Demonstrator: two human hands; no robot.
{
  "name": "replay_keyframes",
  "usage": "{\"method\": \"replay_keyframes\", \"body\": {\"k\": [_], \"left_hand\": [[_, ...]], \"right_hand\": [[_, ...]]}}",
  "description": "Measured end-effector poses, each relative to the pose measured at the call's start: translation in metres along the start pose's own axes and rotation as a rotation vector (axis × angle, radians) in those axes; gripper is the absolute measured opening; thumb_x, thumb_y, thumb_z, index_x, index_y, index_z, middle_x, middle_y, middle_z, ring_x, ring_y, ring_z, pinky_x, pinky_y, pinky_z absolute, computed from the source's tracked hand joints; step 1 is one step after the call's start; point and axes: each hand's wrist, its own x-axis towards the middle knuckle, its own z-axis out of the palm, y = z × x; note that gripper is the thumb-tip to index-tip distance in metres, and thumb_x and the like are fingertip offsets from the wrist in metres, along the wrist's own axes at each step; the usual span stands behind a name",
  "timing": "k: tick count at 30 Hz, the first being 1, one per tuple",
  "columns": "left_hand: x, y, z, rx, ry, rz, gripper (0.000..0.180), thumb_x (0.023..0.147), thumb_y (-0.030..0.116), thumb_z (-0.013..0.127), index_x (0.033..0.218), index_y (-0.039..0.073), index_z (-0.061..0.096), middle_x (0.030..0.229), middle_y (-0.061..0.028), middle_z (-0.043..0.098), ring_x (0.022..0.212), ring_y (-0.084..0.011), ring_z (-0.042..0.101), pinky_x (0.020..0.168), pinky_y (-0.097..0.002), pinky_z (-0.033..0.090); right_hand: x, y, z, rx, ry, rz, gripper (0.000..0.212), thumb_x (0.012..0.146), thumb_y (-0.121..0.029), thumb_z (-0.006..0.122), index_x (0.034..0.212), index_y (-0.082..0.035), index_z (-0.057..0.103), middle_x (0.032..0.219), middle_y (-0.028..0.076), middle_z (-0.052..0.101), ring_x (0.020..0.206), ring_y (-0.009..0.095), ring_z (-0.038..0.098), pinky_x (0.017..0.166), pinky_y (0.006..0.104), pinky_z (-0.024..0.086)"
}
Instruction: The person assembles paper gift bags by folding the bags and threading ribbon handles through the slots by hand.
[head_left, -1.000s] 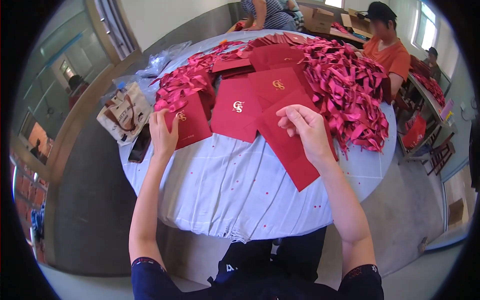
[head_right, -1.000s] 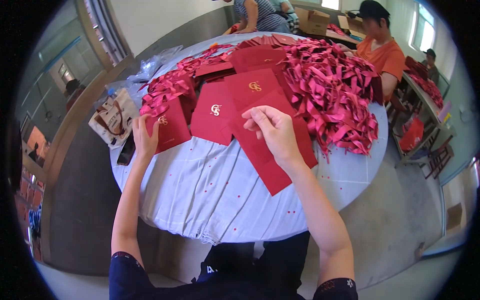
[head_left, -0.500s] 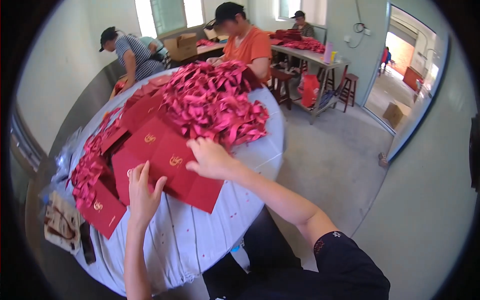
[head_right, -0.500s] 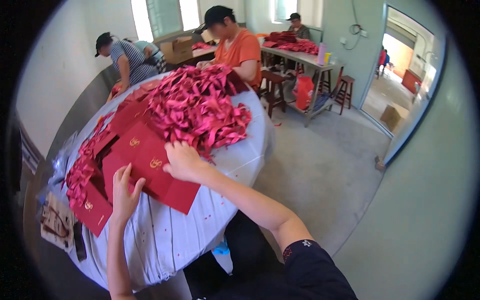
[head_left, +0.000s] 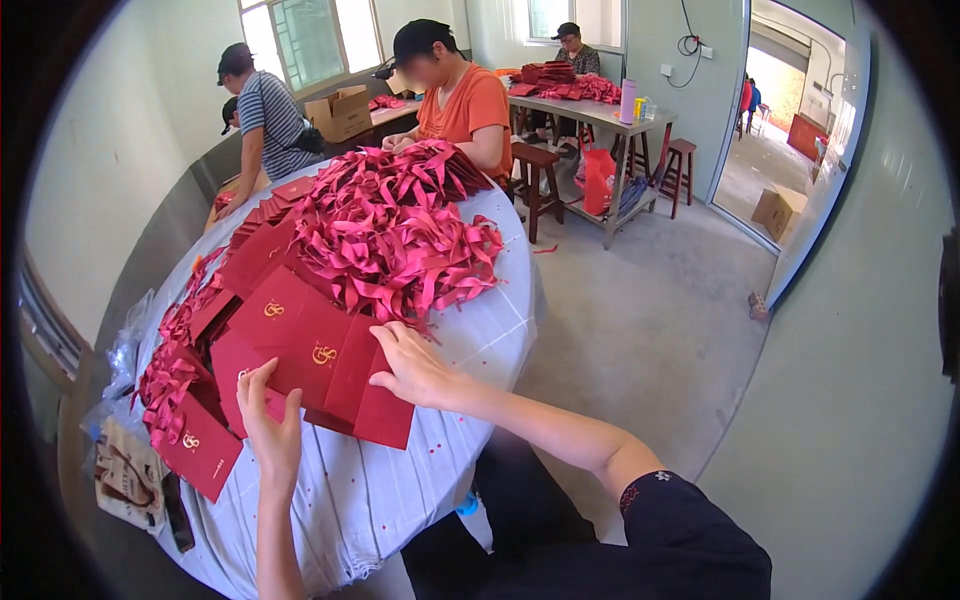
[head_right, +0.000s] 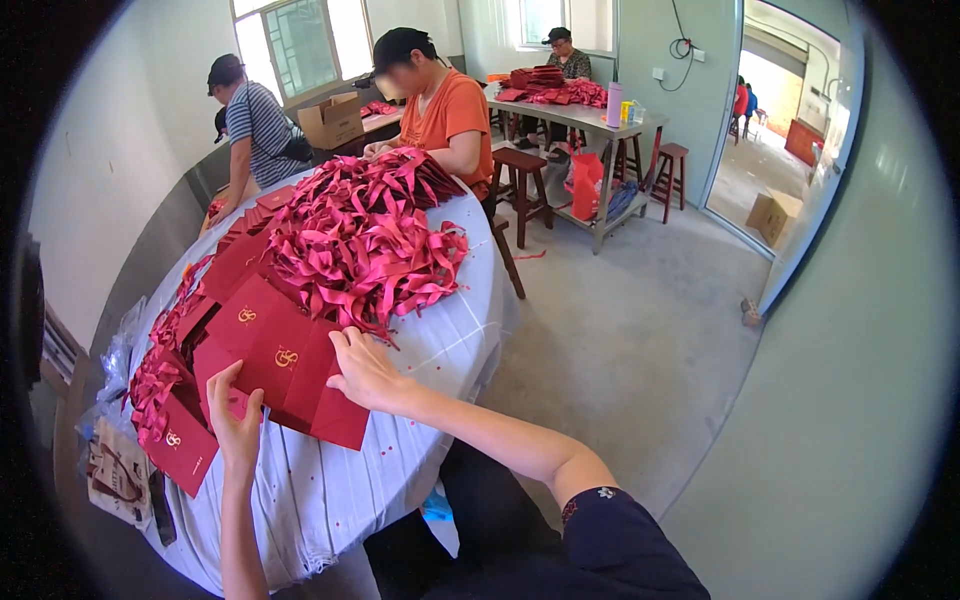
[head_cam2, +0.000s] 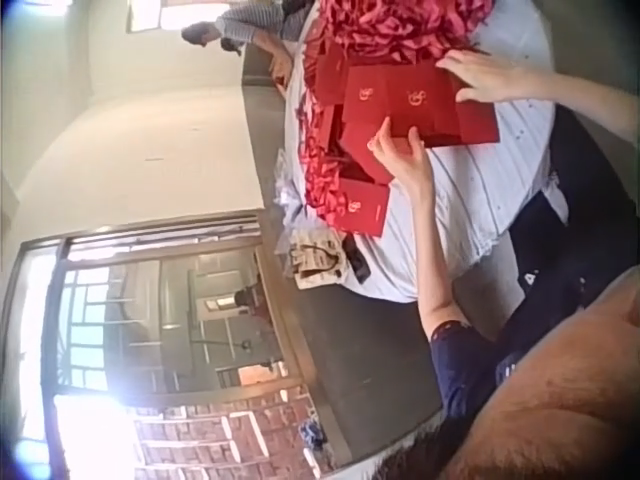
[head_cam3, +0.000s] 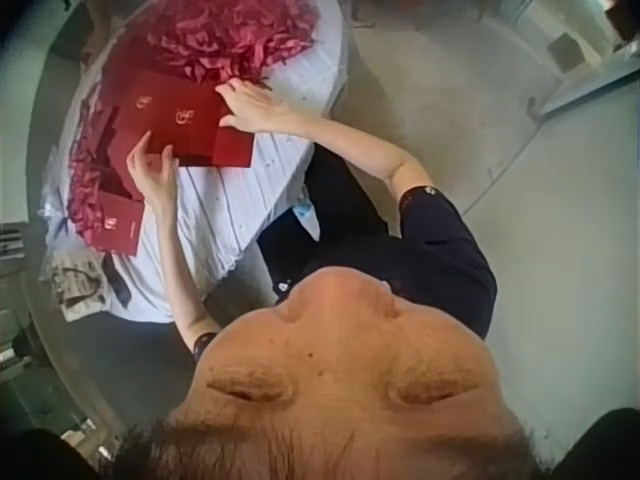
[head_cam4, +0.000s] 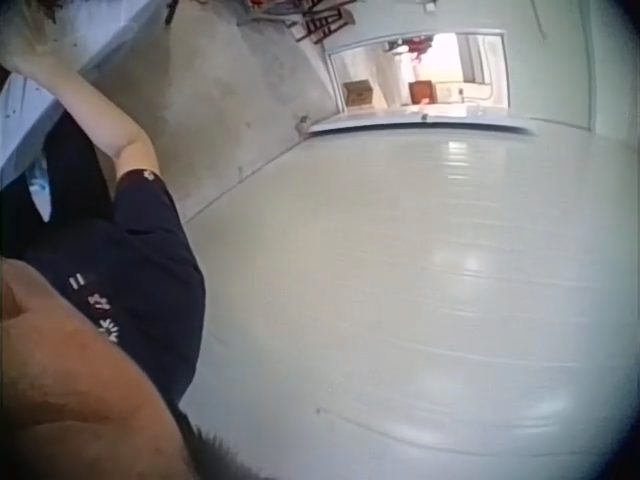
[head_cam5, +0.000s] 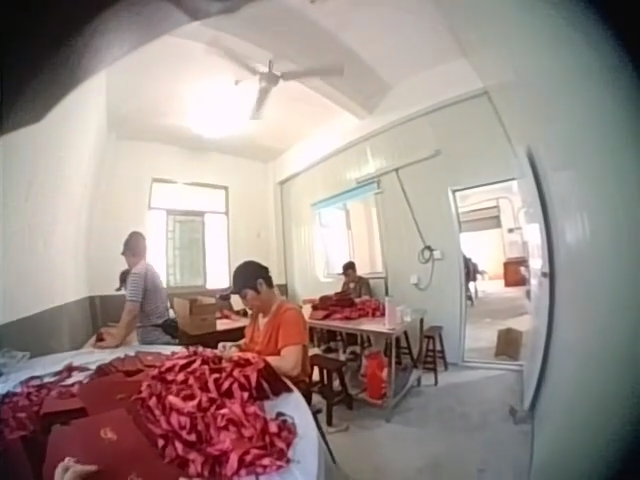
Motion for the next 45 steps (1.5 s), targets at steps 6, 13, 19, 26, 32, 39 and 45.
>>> {"method": "replay_keyframes", "body": {"k": [6, 13, 19, 26, 32, 39, 45], "left_hand": [[-0.007, 0.024, 0.000, -0.273, 0.020, -0.029, 0.044, 0.081, -0.007, 0.061, 0.124, 0.004, 0.054, 0.122, -0.0068, 0.050, 0.104, -0.0144, 0.052, 0.083, -0.0257, 0.045], [-0.013, 0.030, -0.015, -0.392, 0.103, -0.039, 0.042, 0.080, -0.013, 0.058, 0.119, 0.003, 0.057, 0.110, -0.0078, 0.055, 0.093, -0.0138, 0.057, 0.076, -0.0240, 0.047], [-0.027, 0.036, -0.026, -0.235, 0.188, 0.028, 0.040, 0.079, -0.012, 0.058, 0.116, 0.004, 0.059, 0.105, -0.0121, 0.061, 0.094, -0.0223, 0.061, 0.076, -0.0283, 0.048], [-0.049, 0.017, -0.057, -0.370, 0.324, -0.219, 0.036, 0.085, -0.011, 0.054, 0.119, 0.000, 0.058, 0.106, -0.0025, 0.062, 0.093, -0.0079, 0.056, 0.083, -0.0215, 0.044], [-0.088, -0.014, -0.105, -0.253, 0.485, -0.339, 0.033, 0.085, -0.011, 0.054, 0.115, 0.000, 0.060, 0.105, -0.0028, 0.062, 0.089, -0.0078, 0.056, 0.081, -0.0217, 0.045], [-0.110, -0.023, -0.106, 0.120, 0.422, -0.218, 0.036, 0.084, -0.011, 0.053, 0.117, 0.002, 0.058, 0.110, -0.0118, 0.059, 0.101, -0.0222, 0.058, 0.087, -0.0313, 0.046], [-0.104, -0.023, -0.104, 0.399, 0.405, -0.108, 0.042, 0.083, -0.011, 0.055, 0.121, 0.005, 0.057, 0.121, -0.0164, 0.052, 0.110, -0.0325, 0.053, 0.093, -0.0387, 0.044]], "right_hand": [[-0.004, 0.016, 0.012, 0.155, 0.234, -0.134, 0.068, 0.071, -0.014, 0.077, 0.127, 0.003, 0.043, 0.117, 0.021, 0.050, 0.110, 0.036, 0.051, 0.097, 0.0403, 0.042], [-0.014, -0.004, 0.002, 0.448, 0.171, -0.055, 0.066, 0.073, -0.003, 0.076, 0.131, -0.002, 0.044, 0.113, 0.013, 0.052, 0.098, 0.021, 0.057, 0.086, 0.0319, 0.049], [-0.018, -0.015, 0.003, 0.447, 0.135, -0.118, 0.060, 0.077, -0.001, 0.073, 0.129, 0.001, 0.043, 0.112, 0.012, 0.052, 0.096, 0.019, 0.058, 0.086, 0.0309, 0.049], [-0.030, -0.018, 0.004, -0.039, -0.005, -0.228, 0.079, 0.069, -0.023, 0.083, 0.130, 0.002, 0.040, 0.119, 0.021, 0.047, 0.113, 0.035, 0.048, 0.098, 0.0407, 0.040], [-0.025, -0.009, -0.003, -0.022, -0.038, -0.128, 0.083, 0.066, -0.023, 0.084, 0.131, 0.000, 0.040, 0.121, 0.020, 0.045, 0.111, 0.034, 0.049, 0.095, 0.0407, 0.043], [-0.011, 0.004, 0.007, 0.216, -0.073, 0.034, 0.083, 0.061, -0.018, 0.088, 0.129, -0.003, 0.044, 0.111, 0.012, 0.042, 0.090, 0.021, 0.049, 0.081, 0.0323, 0.049], [0.025, 0.005, 0.012, 0.219, -0.038, -0.047, 0.084, 0.059, -0.016, 0.088, 0.129, -0.006, 0.044, 0.108, 0.010, 0.042, 0.087, 0.018, 0.047, 0.080, 0.0300, 0.048]]}}
